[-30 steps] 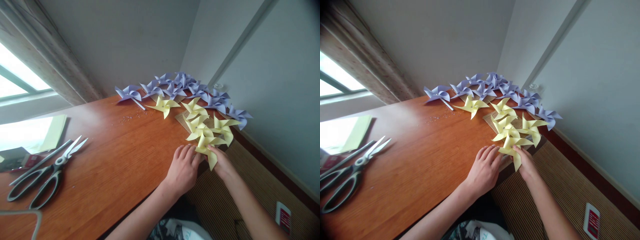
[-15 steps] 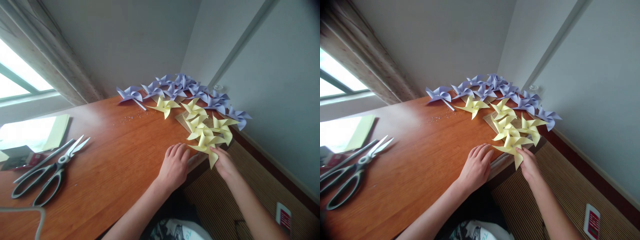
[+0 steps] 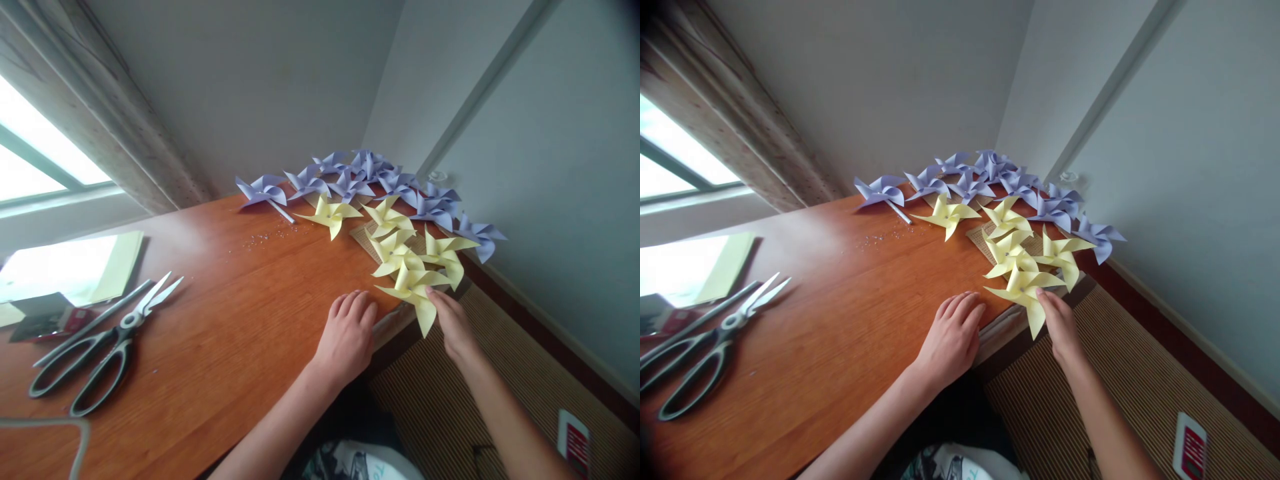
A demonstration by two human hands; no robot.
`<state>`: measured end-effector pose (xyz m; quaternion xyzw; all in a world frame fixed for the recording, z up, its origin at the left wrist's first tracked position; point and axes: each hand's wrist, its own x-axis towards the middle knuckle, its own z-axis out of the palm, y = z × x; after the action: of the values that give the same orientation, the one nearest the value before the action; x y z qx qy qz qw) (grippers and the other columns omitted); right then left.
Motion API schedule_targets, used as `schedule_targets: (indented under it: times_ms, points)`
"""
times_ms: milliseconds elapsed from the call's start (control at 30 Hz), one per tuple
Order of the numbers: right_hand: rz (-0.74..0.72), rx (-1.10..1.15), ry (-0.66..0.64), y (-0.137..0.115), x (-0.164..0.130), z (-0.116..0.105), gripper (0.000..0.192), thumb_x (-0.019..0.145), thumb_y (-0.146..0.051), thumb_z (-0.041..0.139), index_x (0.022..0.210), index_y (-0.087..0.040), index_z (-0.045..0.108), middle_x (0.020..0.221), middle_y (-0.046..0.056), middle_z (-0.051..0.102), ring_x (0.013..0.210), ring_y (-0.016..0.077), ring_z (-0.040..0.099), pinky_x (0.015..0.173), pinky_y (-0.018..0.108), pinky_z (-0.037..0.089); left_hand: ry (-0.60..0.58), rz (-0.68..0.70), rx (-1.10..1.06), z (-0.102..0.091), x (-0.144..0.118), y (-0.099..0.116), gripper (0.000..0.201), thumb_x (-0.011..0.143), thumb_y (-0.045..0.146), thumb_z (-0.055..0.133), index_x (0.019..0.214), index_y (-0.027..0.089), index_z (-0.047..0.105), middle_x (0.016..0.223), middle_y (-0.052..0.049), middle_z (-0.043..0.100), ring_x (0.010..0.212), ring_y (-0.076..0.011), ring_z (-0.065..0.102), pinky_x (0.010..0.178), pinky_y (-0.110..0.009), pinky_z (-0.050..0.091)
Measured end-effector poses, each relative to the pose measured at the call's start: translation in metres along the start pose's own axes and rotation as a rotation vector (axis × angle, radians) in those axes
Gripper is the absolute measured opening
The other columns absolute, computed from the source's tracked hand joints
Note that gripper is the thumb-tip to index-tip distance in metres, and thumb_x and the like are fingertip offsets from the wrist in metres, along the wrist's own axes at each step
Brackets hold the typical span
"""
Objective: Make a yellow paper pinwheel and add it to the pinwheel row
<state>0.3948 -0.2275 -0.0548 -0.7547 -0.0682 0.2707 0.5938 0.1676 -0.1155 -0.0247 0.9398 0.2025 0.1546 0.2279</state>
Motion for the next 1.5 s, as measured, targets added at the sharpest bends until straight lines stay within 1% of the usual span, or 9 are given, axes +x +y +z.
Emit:
schedule_targets:
  times_ms: [267,467,867,1033,1133,1200,1300,1400,1500]
  points:
    - [-0.007,-0.002,0.039,-0.005,-0.007,-0.002,0.042,0.057,-0.044,0.089,0.090,-0.021,0.076,0.083,0.002,0.078,0.075,0.0199,0.069,0.063,0.027,0.051,-0.017,-0.004,0.005,0.001,-0.001,0.000,0.042,0.090,0.014,0.048,0.132,0.016,0.053,0.147,-0.011,0.053,0.141,-0.0271,0.043,0.119,-0.046,0.034]
    - [-0.029,-0.032,0.029,-0.009,-0.004,0.010,0.048,0.059,-0.049,0.088,0.095,-0.020,0.075,0.090,0.006,0.078,0.079,0.0221,0.070,0.062,0.029,0.051,-0.022,-0.005,0.002,0.002,-0.001,0.000,0.043,0.091,0.015,0.047,0.133,0.016,0.053,0.149,-0.011,0.052,0.142,-0.0287,0.042,0.120,-0.046,0.033]
    - [-0.133,-0.127,-0.011,-0.006,0.001,0.012,0.048,0.067,-0.055,0.082,0.096,-0.018,0.074,0.082,0.007,0.075,0.072,0.0224,0.068,0.059,0.030,0.050,-0.016,-0.009,-0.019,0.002,-0.001,0.000,0.044,0.090,0.014,0.049,0.133,0.017,0.053,0.148,-0.011,0.053,0.141,-0.0293,0.043,0.120,-0.047,0.033]
    - [-0.251,-0.169,0.075,-0.007,0.002,0.006,0.044,0.074,-0.056,0.074,0.095,-0.017,0.071,0.088,0.008,0.073,0.074,0.0215,0.066,0.063,0.032,0.051,0.002,-0.004,-0.046,0.000,-0.002,0.001,0.044,0.089,0.013,0.050,0.132,0.017,0.053,0.146,-0.013,0.054,0.140,-0.0294,0.044,0.117,-0.049,0.036]
    - [-0.420,-0.213,0.190,-0.013,-0.009,0.007,0.036,0.081,-0.050,0.070,0.097,-0.018,0.068,0.094,0.008,0.070,0.079,0.0203,0.065,0.071,0.033,0.052,0.032,-0.006,-0.064,0.000,-0.002,0.001,0.043,0.089,0.012,0.049,0.131,0.017,0.055,0.144,-0.012,0.057,0.138,-0.0290,0.047,0.116,-0.048,0.037]
    - [-0.684,-0.294,0.188,-0.023,-0.026,0.018,0.025,0.089,-0.043,0.063,0.093,-0.019,0.068,0.092,0.009,0.071,0.078,0.0208,0.066,0.073,0.035,0.053,0.064,-0.007,-0.084,-0.002,-0.003,0.001,0.042,0.089,0.011,0.049,0.129,0.017,0.056,0.142,-0.011,0.059,0.135,-0.0282,0.049,0.114,-0.046,0.039]
    - [-0.994,-0.403,-0.093,-0.040,-0.060,0.055,0.013,0.094,-0.025,0.056,0.088,-0.021,0.067,0.079,0.005,0.069,0.074,0.0193,0.066,0.075,0.033,0.052,0.115,-0.011,-0.104,-0.011,-0.005,-0.003,0.039,0.090,0.014,0.051,0.128,0.018,0.057,0.139,-0.009,0.062,0.129,-0.0266,0.055,0.109,-0.043,0.044]
    - [-1.063,-0.382,-0.374,-0.055,-0.087,0.111,0.017,0.095,-0.020,0.053,0.082,-0.021,0.063,0.075,0.003,0.066,0.071,0.0172,0.064,0.070,0.029,0.050,0.137,-0.070,-0.076,-0.032,-0.012,-0.019,0.031,0.089,0.018,0.055,0.120,0.019,0.062,0.122,-0.008,0.071,0.112,-0.0257,0.064,0.097,-0.040,0.051]
    - [-0.953,-0.364,-0.571,-0.061,-0.098,0.175,0.026,0.099,-0.026,0.048,0.076,-0.020,0.060,0.071,0.002,0.064,0.067,0.0157,0.061,0.064,0.026,0.047,0.215,-0.232,0.039,-0.062,-0.031,-0.047,0.020,0.093,0.018,0.049,0.099,0.019,0.068,0.098,-0.006,0.075,0.090,-0.0239,0.070,0.083,-0.037,0.054]
